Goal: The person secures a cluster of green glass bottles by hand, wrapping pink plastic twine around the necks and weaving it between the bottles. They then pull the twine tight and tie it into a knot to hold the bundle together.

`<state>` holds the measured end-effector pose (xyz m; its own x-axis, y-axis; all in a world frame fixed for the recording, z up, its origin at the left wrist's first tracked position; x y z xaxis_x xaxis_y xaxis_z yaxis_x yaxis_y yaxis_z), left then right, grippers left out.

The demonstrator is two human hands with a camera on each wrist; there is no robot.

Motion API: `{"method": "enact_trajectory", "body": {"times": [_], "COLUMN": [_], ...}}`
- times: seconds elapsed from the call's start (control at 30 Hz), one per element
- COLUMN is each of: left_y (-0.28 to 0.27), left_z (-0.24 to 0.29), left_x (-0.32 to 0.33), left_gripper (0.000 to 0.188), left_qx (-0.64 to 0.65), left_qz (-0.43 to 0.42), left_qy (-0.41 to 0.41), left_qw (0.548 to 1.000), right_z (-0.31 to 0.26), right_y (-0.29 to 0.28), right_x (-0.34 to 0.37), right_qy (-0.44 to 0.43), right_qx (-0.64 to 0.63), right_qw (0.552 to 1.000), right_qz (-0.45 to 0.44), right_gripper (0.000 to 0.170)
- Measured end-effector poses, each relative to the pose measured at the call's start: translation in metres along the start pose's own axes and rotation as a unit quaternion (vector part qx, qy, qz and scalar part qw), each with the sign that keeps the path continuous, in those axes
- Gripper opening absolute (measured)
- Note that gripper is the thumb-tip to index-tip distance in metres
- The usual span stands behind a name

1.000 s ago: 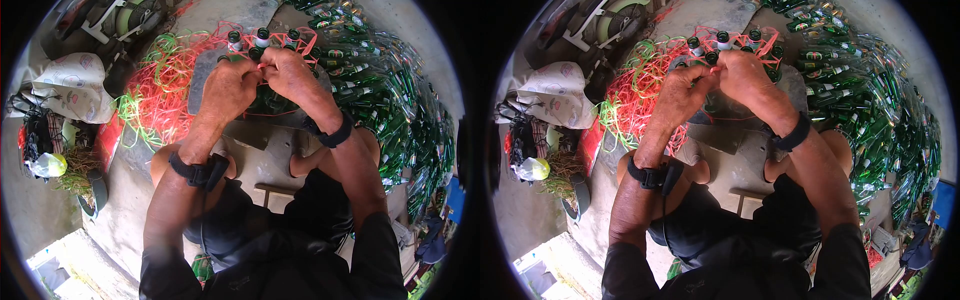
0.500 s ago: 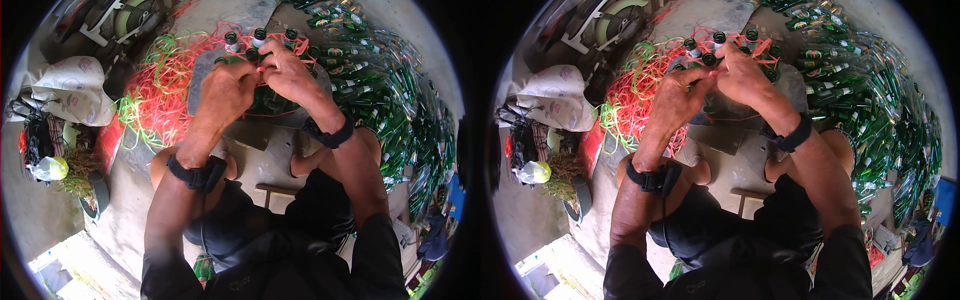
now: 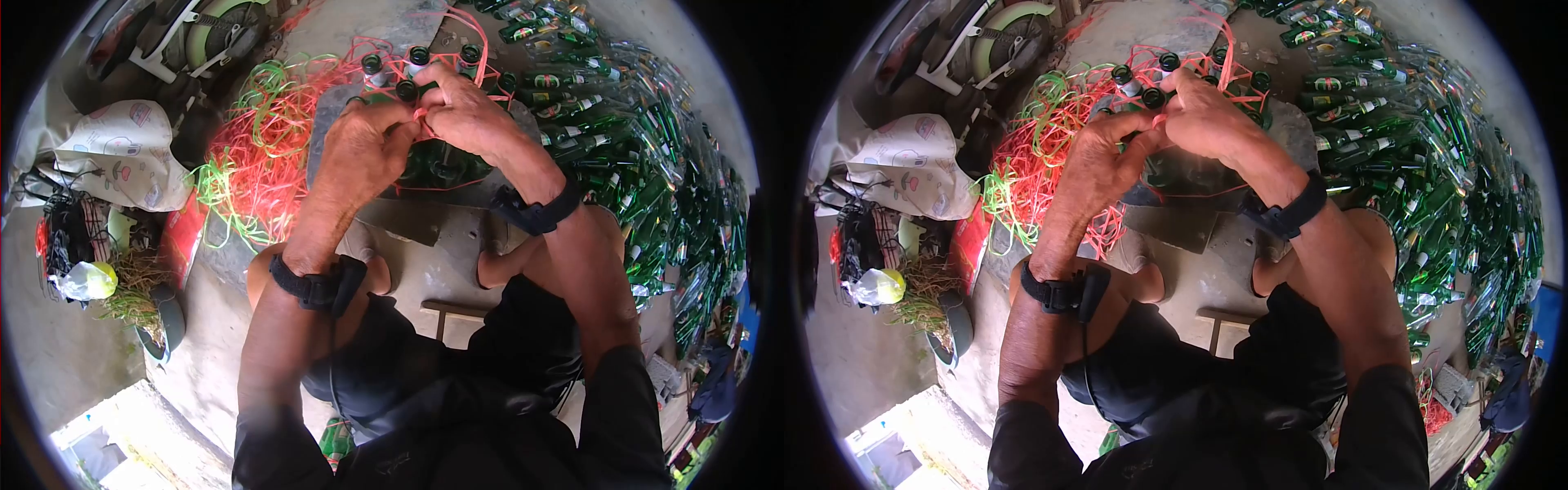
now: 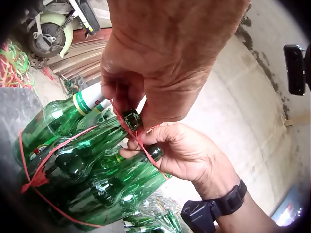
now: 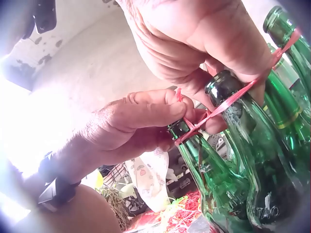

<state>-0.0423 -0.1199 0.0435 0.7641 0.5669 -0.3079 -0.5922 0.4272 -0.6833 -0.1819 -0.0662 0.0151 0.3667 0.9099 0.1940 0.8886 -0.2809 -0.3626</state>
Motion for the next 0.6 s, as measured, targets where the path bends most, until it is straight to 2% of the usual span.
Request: {"method": "enact_trajectory", "body": {"times": [0.13,0.23,0.3,0.6], "left_y": [0.001,0.0,-0.001,-0.001], "left_z": [0.0,0.003,0.007,0.007], "left_x": [-0.002,-0.004,-0.005,-0.007], "left_gripper": [0.011,0.01,0.009,0.01], "left_qx": [0.002,-0.019,-0.029,-0.05], "left_qz": [-0.017,0.005,0.016,0.022], "left_qy": [0.0,0.012,0.044,0.056], "left_qw": [1.0,1.0,0.998,0.997], "right_z": [0.006,0.004,0.001,-0.009], "right_y": [0.002,0.002,0.001,0.0], "right_x": [-0.004,-0.004,-0.003,0.004], "right_qy": [0.003,0.001,-0.011,-0.022], "right_qx": [-0.02,-0.038,-0.023,-0.002], "right_qw": [1.0,0.999,1.0,1.0], "right_qz": [-0.008,-0.005,-0.002,-0.014], "right_gripper": [0.056,0.056,0.056,0.053]}}
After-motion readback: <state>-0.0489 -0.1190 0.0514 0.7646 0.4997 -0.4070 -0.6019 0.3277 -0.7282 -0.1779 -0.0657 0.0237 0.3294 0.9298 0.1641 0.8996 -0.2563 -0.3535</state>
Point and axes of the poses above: each hand's wrist, its own x-axis away from the middle knuckle, its own y-axis out of the palm, z = x × y, the point moved 8 cm from there along -x, towards the middle knuckle, and after that the axes turned 5 degrees about -x, right-handed, at the moved point
